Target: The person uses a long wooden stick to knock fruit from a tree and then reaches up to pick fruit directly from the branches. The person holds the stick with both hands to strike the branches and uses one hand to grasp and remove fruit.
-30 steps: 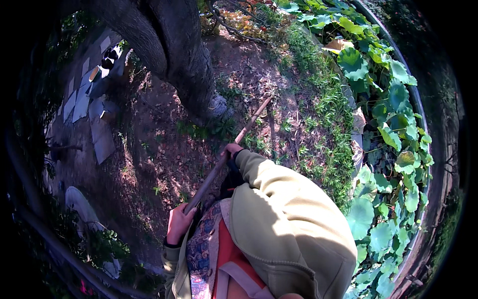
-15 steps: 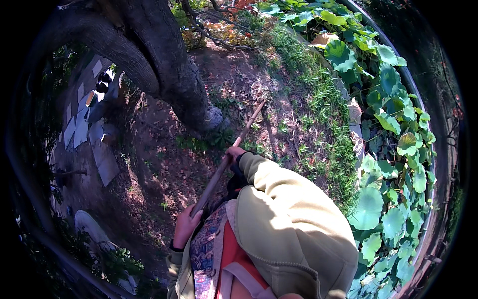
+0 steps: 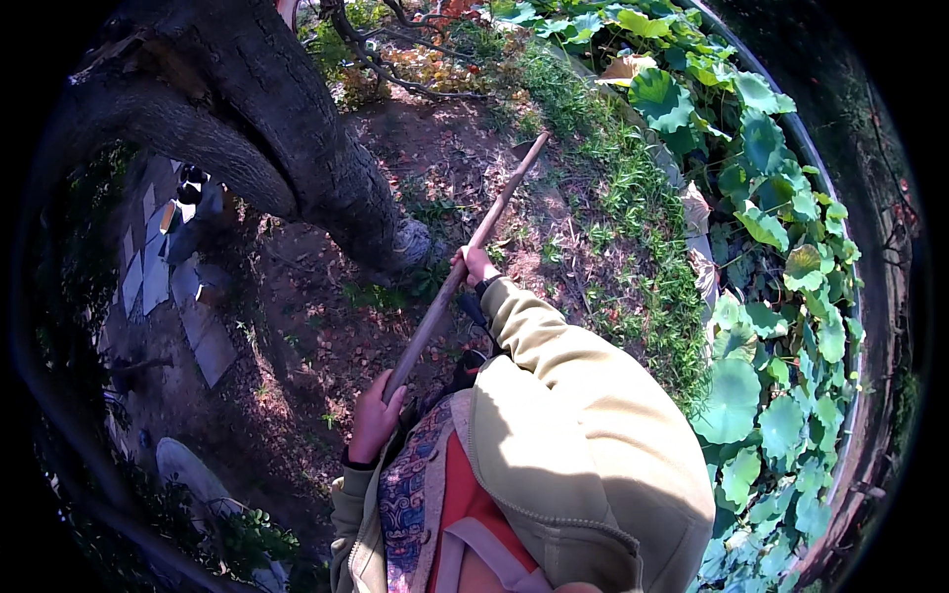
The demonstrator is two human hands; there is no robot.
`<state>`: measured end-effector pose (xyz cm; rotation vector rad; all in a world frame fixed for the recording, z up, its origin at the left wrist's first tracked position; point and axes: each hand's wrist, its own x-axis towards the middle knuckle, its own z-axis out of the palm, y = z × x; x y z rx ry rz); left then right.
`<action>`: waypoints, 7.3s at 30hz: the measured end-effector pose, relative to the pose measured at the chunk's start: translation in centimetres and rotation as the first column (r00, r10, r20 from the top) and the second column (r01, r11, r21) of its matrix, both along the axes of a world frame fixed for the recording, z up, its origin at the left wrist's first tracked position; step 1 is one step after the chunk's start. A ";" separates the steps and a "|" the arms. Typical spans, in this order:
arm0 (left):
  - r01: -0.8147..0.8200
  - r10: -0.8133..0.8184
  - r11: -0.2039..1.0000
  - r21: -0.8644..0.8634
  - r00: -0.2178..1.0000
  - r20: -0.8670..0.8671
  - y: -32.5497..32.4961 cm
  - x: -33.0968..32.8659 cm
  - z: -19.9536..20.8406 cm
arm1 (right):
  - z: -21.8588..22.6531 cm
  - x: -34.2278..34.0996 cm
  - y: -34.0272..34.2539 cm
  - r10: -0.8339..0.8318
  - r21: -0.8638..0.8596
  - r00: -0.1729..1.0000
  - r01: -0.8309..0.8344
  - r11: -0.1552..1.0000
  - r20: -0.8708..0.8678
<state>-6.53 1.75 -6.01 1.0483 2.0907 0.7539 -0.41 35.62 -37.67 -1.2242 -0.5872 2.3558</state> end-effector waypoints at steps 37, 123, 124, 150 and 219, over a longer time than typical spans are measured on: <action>-0.169 0.152 0.971 0.166 0.982 0.112 11.4 0.9 -3.4 | 3.3 -3.7 10.1 0.155 -0.089 0.947 -0.135 0.987 0.281; 0.067 -0.070 0.991 0.119 0.997 0.026 22.4 3.4 0.5 | 0.7 7.5 17.1 -0.041 -0.189 0.974 0.084 0.978 0.222; 0.071 -0.073 0.990 0.125 0.997 0.012 22.1 3.5 0.6 | 0.4 7.8 17.2 -0.049 -0.202 0.973 0.096 0.975 0.226; -0.122 0.110 0.991 0.062 0.980 0.168 17.1 1.3 2.6 | 3.5 5.2 18.5 -0.097 -0.172 0.992 0.109 0.979 0.075; 0.118 -0.122 0.986 -0.118 0.992 -0.034 22.7 -0.5 0.1 | -0.3 5.8 18.6 -0.061 -0.406 0.989 0.111 0.907 0.134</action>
